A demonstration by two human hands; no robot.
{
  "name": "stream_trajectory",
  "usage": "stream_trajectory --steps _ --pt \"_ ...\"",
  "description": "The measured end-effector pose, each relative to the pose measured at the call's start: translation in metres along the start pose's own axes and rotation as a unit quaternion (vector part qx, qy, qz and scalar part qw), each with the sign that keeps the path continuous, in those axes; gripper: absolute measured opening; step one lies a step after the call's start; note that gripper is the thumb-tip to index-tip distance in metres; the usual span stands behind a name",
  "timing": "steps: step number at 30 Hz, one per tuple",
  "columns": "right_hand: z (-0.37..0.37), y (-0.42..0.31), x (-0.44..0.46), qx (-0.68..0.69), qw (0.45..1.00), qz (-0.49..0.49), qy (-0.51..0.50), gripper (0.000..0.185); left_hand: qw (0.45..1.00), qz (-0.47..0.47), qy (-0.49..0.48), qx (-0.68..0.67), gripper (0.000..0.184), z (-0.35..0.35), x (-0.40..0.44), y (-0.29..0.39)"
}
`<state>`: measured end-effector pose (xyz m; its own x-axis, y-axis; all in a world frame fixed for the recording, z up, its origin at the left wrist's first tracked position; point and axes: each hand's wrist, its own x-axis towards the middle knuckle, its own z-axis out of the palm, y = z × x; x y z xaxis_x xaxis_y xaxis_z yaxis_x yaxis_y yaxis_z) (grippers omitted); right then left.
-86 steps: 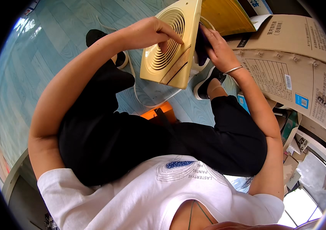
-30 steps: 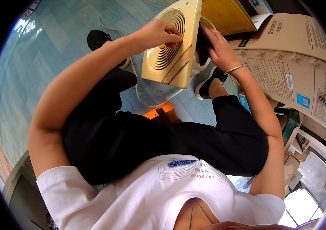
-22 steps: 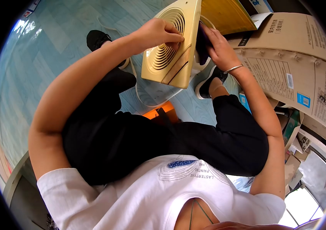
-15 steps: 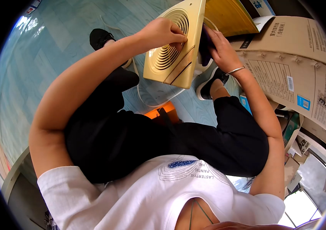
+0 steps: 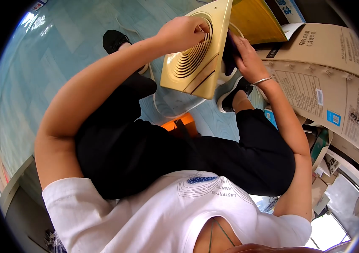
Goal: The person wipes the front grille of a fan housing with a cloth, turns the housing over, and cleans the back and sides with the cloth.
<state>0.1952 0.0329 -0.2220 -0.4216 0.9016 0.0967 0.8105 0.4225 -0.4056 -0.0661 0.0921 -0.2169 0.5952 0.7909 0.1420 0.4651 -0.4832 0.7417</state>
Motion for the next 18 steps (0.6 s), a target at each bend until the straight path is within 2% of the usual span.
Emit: stream_trajectory --steps 1,2,4,5,8,11,13,18 --pt "-0.003 -0.003 0.0 -0.002 1.0 0.005 0.005 0.071 0.989 0.107 0.076 0.072 0.03 0.001 -0.003 0.006" --pt "-0.006 -0.008 0.0 -0.016 1.0 -0.023 -0.004 0.071 0.988 0.114 0.072 0.072 0.03 0.0 -0.003 0.01" --pt "-0.005 -0.014 -0.004 -0.041 0.997 -0.065 0.008 0.069 0.943 0.283 0.088 0.151 0.033 -0.002 -0.002 0.019" --pt "-0.004 -0.017 -0.008 -0.033 0.998 -0.057 0.007 0.068 0.945 0.282 0.044 0.158 0.028 0.002 -0.005 0.021" --pt "-0.005 -0.027 -0.019 -0.043 0.998 -0.043 0.006 0.065 0.94 0.292 0.004 0.178 0.024 -0.001 -0.007 0.023" --pt "0.003 -0.029 -0.022 -0.137 0.989 -0.059 0.004 0.071 0.951 0.268 -0.034 0.151 0.021 -0.005 -0.005 0.027" --pt "0.0 -0.031 -0.019 -0.117 0.993 -0.03 -0.002 0.069 0.958 0.245 -0.052 0.139 0.023 -0.007 -0.005 0.031" --pt "0.002 -0.022 -0.004 -0.028 0.999 0.011 0.018 0.07 0.952 0.259 -0.077 0.14 0.024 -0.012 -0.001 0.039"
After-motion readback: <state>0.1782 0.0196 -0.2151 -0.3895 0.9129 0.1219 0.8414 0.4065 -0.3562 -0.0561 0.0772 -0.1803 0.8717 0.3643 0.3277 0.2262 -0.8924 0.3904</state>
